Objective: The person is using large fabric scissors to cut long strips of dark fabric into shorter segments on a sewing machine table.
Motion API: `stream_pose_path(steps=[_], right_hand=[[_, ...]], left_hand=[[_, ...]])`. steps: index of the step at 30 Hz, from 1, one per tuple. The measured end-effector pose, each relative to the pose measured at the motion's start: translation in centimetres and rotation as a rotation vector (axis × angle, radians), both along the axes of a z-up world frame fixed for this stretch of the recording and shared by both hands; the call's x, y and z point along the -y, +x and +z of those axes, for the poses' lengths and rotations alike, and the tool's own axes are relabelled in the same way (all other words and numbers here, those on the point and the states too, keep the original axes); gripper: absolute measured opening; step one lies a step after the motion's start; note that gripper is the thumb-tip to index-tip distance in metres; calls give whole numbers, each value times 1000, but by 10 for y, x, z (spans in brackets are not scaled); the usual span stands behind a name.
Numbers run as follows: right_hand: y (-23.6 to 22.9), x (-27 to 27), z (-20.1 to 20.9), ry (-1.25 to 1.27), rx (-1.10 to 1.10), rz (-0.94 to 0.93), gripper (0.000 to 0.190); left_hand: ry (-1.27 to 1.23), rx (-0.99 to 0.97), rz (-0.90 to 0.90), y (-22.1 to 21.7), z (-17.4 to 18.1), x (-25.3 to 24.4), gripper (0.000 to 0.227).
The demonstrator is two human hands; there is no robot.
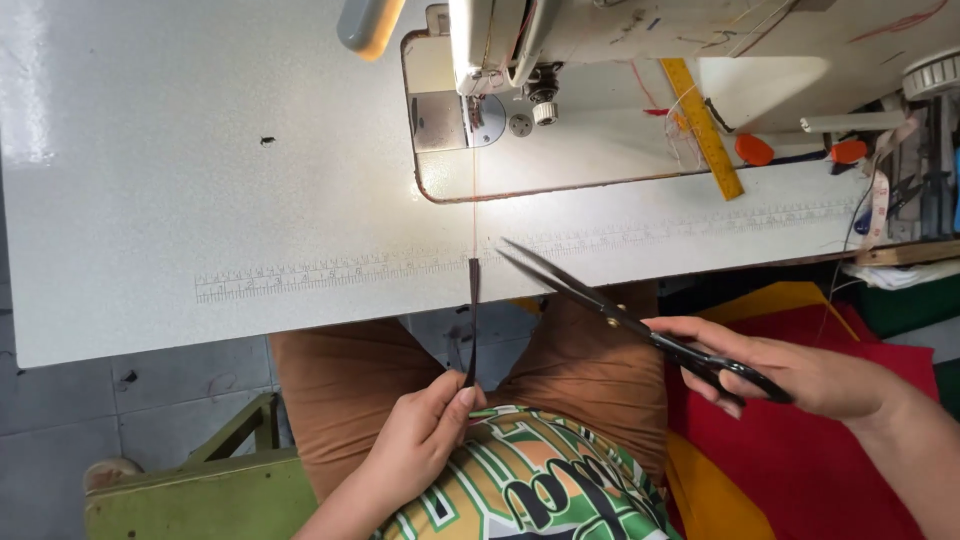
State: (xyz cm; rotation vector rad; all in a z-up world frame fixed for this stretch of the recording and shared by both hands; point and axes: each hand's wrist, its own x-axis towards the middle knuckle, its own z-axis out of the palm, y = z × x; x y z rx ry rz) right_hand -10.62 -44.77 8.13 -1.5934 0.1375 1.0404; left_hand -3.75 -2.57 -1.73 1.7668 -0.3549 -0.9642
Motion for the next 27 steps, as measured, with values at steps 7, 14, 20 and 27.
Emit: stream_pose_path(steps=[7, 14, 20, 27], right_hand=[[69, -28, 22, -491, -129, 358, 84], [100, -52, 36, -649, -133, 381, 78], [92, -44, 32, -868, -216, 131, 78], [83, 1, -20, -1415, 501, 119, 69]], left_hand=[[-107, 19, 76, 4, 13, -4, 38], [-36, -17, 105, 12, 7, -9, 36], [-73, -129, 131, 20, 8, -7, 37], [-160, -209, 154, 20, 14, 7, 38]])
